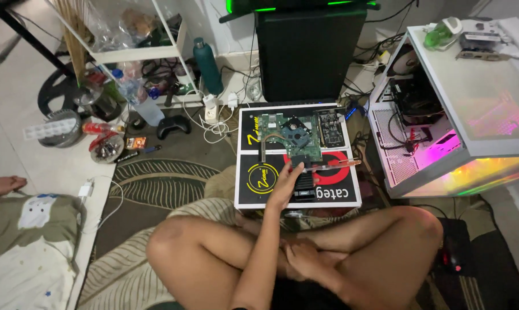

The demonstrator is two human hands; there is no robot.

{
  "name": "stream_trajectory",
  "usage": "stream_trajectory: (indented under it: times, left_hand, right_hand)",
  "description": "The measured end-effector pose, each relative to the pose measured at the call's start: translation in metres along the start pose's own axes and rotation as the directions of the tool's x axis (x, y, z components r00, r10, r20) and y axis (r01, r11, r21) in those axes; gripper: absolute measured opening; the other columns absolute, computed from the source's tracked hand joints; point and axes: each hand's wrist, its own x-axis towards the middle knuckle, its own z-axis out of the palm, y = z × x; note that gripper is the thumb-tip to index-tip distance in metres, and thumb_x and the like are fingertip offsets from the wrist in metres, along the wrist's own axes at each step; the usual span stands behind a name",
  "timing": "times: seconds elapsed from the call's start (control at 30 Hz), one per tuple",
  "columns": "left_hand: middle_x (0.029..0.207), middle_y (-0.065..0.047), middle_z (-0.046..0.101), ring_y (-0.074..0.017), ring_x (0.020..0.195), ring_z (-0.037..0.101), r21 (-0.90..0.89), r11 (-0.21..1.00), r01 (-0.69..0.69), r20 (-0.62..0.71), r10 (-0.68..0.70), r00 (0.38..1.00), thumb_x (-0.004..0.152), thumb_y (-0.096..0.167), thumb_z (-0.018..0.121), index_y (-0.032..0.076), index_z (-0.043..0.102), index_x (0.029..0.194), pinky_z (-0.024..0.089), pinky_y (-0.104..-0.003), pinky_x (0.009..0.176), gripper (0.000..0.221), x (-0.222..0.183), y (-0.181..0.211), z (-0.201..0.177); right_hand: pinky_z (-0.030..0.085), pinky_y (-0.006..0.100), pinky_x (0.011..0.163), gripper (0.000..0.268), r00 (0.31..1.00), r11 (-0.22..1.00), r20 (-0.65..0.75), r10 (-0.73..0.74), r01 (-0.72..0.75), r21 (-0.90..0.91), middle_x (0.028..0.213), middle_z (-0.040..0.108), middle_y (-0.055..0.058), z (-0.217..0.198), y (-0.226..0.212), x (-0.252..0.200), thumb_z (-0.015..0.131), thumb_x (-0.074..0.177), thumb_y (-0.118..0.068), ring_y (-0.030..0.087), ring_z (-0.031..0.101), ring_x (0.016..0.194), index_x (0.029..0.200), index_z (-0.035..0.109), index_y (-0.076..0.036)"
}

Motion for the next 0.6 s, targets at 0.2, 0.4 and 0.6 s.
stream_trajectory:
  times: [0.2, 0.4, 0.6]
  left_hand:
    - [0.116, -0.020, 0.056, -0.0181, 0.082, 0.066, 0.088, 0.996, -0.002, -0.053, 0.007, 0.999, 0.092, 0.033, 0.067, -0.011, 0.024, 0.152, 0.054, -0.024, 0.067, 0.086, 0.005, -0.005, -0.002]
    - [0.107, -0.016, 0.065, -0.0213, 0.078, 0.073, 0.084, 0.996, -0.005, 0.018, 0.003, 1.000, 0.096, 0.029, 0.064, -0.005, 0.045, 0.136, 0.058, -0.024, 0.064, 0.056, -0.003, 0.005, 0.006]
    - [0.108, -0.011, 0.067, -0.0141, 0.083, 0.065, 0.103, 0.995, -0.001, 0.055, -0.005, 0.998, 0.097, 0.026, 0.063, 0.001, 0.057, 0.129, 0.054, -0.025, 0.074, 0.041, 0.001, 0.006, 0.003]
  right_hand:
    - [0.050, 0.054, 0.067, 0.035, 0.999, 0.998, 0.040, 0.031, -0.029, -0.049, 0.083, 0.072, 0.013, -0.025, -0.031, -0.025, 0.038, 0.103, -0.031, 0.041, 0.066, 0.074, 0.097, 0.067, -0.011]
    - [0.052, 0.054, 0.069, 0.052, 0.979, 0.973, 0.020, 0.204, -0.205, 0.101, 0.079, 0.075, 0.015, -0.066, -0.070, -0.044, 0.044, 0.101, -0.042, 0.044, 0.067, 0.072, 0.074, 0.073, -0.008]
    - [0.051, 0.059, 0.067, 0.039, 0.985, 0.985, 0.071, 0.160, -0.163, 0.048, 0.083, 0.074, 0.018, -0.133, -0.114, -0.055, 0.047, 0.098, -0.037, 0.048, 0.066, 0.072, 0.089, 0.074, -0.010]
